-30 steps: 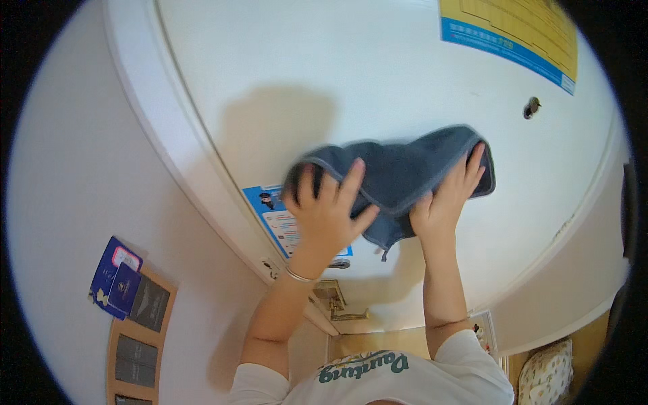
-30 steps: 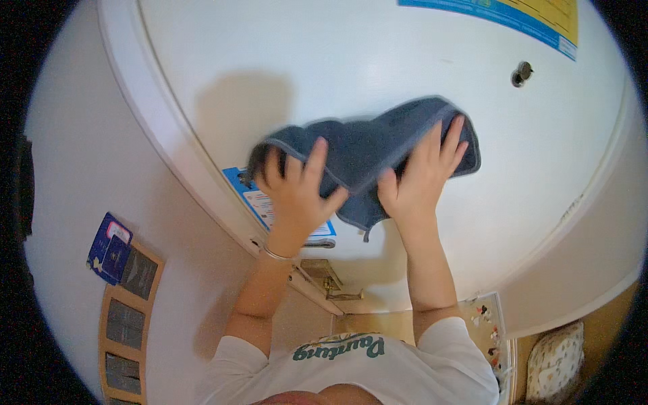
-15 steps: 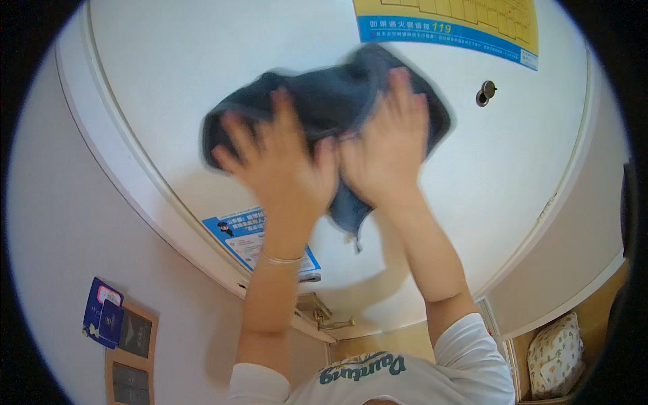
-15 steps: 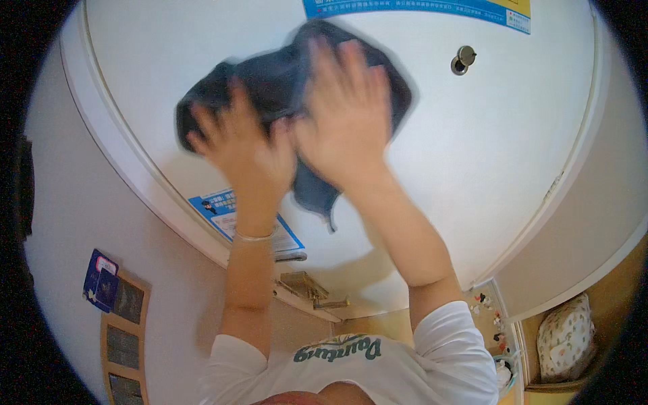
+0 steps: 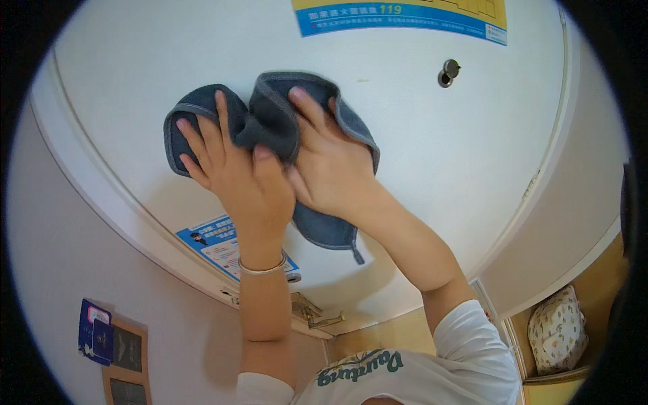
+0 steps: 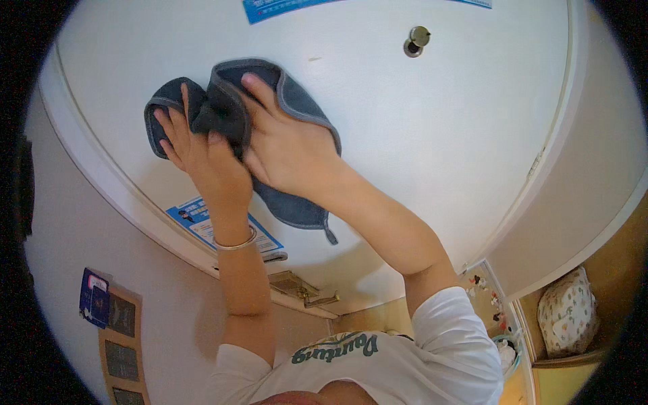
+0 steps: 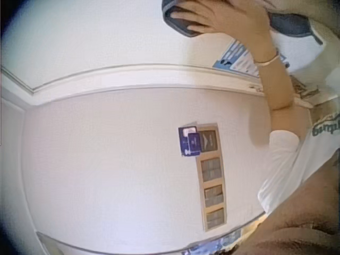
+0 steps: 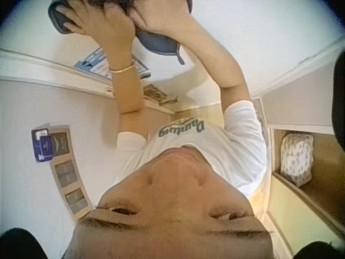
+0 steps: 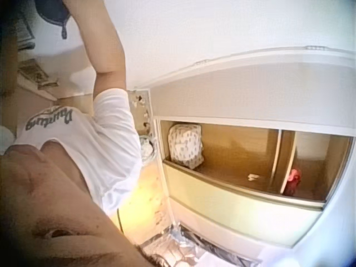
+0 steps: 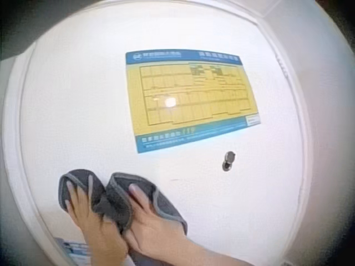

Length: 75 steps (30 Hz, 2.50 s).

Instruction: The person wipes a door surface with a blue cloth, moving from the upper panel down to the lower edge and around the handle area. The person also wipes the adjacent wall and door frame while kneeling.

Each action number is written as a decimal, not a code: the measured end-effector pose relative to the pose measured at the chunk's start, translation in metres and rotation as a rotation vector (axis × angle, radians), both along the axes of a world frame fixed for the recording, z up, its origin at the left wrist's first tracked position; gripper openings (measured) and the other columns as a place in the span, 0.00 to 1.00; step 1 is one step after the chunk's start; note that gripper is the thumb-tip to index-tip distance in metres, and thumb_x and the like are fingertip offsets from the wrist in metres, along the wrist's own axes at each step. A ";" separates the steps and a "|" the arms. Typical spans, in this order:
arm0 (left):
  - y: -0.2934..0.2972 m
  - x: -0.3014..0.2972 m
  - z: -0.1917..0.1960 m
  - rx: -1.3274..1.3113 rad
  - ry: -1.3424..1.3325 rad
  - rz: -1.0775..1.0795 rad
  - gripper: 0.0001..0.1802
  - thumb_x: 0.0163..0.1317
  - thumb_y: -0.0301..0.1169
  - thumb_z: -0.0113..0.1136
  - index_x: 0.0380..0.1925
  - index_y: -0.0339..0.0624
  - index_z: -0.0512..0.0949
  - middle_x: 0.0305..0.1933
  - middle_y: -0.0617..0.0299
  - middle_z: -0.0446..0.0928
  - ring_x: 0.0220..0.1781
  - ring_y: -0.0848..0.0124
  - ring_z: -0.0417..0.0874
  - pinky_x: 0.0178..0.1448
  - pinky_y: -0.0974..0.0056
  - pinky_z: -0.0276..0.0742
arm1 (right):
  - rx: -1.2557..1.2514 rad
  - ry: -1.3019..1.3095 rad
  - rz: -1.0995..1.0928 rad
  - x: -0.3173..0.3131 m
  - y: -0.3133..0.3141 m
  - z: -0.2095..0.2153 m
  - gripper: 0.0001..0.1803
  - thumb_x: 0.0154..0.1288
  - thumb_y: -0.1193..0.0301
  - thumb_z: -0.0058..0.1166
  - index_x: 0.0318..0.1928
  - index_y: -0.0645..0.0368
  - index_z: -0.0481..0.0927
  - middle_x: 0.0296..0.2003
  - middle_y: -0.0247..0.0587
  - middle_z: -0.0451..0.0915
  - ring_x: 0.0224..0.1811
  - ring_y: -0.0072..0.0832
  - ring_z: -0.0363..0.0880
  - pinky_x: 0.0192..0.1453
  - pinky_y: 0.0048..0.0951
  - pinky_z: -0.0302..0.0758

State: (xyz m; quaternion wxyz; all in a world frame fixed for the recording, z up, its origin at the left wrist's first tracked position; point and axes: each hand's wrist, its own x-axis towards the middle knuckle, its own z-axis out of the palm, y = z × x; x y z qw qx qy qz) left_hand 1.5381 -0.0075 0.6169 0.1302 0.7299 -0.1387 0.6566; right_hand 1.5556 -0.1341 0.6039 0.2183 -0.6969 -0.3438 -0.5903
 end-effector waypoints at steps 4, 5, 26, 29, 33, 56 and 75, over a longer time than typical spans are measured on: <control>-0.052 0.006 0.011 0.175 -0.037 0.193 0.35 0.57 0.46 0.51 0.64 0.42 0.64 0.62 0.49 0.65 0.70 0.46 0.55 0.67 0.35 0.43 | 0.301 -0.138 -0.259 0.025 -0.053 0.009 0.27 0.56 0.60 0.46 0.53 0.65 0.74 0.59 0.60 0.66 0.66 0.53 0.58 0.66 0.57 0.53; -0.067 0.006 0.011 0.225 -0.030 0.135 0.32 0.57 0.44 0.51 0.62 0.43 0.67 0.61 0.53 0.67 0.69 0.50 0.58 0.65 0.35 0.48 | 0.298 -0.110 -0.196 0.022 -0.073 0.009 0.27 0.58 0.59 0.43 0.51 0.66 0.75 0.59 0.61 0.66 0.66 0.55 0.58 0.65 0.59 0.50; -0.047 -0.005 -0.049 0.064 0.135 0.203 0.36 0.55 0.47 0.52 0.63 0.39 0.64 0.56 0.42 0.65 0.66 0.35 0.55 0.60 0.30 0.47 | 0.305 -0.024 -0.213 0.008 -0.046 -0.048 0.25 0.53 0.65 0.52 0.53 0.58 0.74 0.62 0.51 0.65 0.68 0.54 0.55 0.67 0.56 0.48; -0.026 -0.011 -0.059 0.033 0.211 0.160 0.41 0.55 0.44 0.52 0.65 0.31 0.56 0.58 0.30 0.58 0.66 0.28 0.49 0.63 0.28 0.41 | 0.112 0.015 -0.293 -0.001 -0.022 -0.052 0.14 0.53 0.64 0.53 0.40 0.53 0.81 0.58 0.46 0.70 0.66 0.51 0.58 0.65 0.55 0.51; -0.009 -0.022 -0.150 0.007 0.427 0.132 0.40 0.56 0.40 0.50 0.61 0.19 0.53 0.50 0.27 0.59 0.60 0.21 0.50 0.60 0.23 0.40 | -0.053 0.069 -0.293 -0.001 -0.006 -0.143 0.14 0.52 0.62 0.54 0.39 0.51 0.81 0.54 0.43 0.73 0.61 0.48 0.63 0.62 0.52 0.55; 0.075 -0.058 -0.222 -0.257 0.583 0.202 0.41 0.47 0.30 0.55 0.59 0.14 0.54 0.61 0.25 0.55 0.67 0.32 0.50 0.68 0.36 0.44 | -0.404 0.303 0.117 -0.038 0.067 -0.198 0.22 0.55 0.63 0.53 0.52 0.52 0.77 0.63 0.34 0.67 0.66 0.34 0.61 0.62 0.47 0.62; 0.127 -0.074 -0.201 -0.427 0.469 0.387 0.50 0.54 0.38 0.57 0.66 0.20 0.40 0.64 0.23 0.49 0.69 0.32 0.45 0.72 0.44 0.39 | -0.378 0.428 0.239 -0.056 0.139 -0.170 0.22 0.60 0.66 0.51 0.55 0.58 0.74 0.64 0.38 0.64 0.68 0.37 0.57 0.64 0.51 0.59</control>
